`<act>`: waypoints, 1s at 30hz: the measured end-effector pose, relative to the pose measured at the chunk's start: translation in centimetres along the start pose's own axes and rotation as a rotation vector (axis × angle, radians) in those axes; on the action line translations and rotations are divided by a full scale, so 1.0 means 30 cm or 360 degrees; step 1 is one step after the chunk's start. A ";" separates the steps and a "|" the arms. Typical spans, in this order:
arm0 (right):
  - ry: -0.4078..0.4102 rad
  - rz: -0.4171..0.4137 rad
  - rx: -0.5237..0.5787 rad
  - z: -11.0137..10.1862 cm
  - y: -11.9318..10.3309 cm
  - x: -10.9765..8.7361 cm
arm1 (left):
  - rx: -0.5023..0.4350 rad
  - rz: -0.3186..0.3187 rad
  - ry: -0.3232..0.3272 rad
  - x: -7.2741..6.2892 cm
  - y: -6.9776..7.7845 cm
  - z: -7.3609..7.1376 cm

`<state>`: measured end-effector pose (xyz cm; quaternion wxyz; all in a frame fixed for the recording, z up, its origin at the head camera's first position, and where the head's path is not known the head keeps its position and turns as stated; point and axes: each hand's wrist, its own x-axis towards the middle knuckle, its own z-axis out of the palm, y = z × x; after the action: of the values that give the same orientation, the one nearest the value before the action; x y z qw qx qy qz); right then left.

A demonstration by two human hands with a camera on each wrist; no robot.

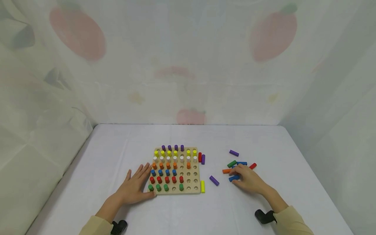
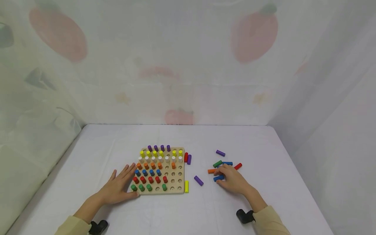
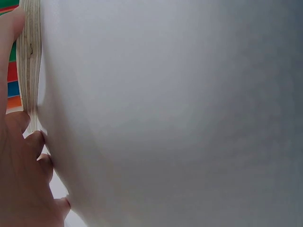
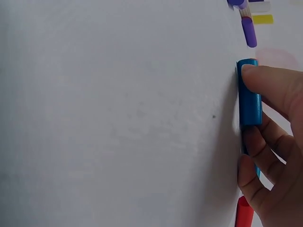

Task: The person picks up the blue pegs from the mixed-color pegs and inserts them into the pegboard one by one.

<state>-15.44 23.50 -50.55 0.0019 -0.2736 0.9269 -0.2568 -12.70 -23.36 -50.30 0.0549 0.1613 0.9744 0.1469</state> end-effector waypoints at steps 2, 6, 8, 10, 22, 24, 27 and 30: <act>-0.0007 0.0000 0.0000 0.002 0.003 0.003 | -0.0002 0.0002 0.0002 0.000 0.000 0.000; -0.0013 0.0008 -0.0014 0.004 0.004 0.006 | -0.0005 0.0003 0.0007 0.000 0.002 -0.001; -0.0015 0.0013 -0.0016 0.004 0.003 0.006 | 0.0000 -0.0001 0.0007 0.000 0.003 -0.002; -0.0012 0.0017 -0.0007 0.005 0.001 0.006 | 0.0001 -0.0006 0.0002 -0.001 0.004 -0.003; 0.0026 0.0013 -0.0023 0.008 -0.007 0.007 | 0.0009 -0.0011 0.0004 -0.001 0.007 -0.010; 0.0028 0.0010 -0.0021 0.009 -0.009 0.008 | 0.0008 -0.0008 0.0004 -0.001 0.008 -0.011; 0.0018 0.0021 -0.0010 0.006 -0.013 0.009 | -0.0002 -0.0003 0.0008 -0.001 0.010 -0.014; 0.0006 0.0040 0.0008 0.001 -0.019 0.012 | -0.0004 -0.0004 0.0005 -0.002 0.010 -0.013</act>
<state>-15.46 22.90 -50.24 0.0040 -0.2613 0.9297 -0.2596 -12.63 -23.21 -49.83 0.0538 0.1598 0.9745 0.1483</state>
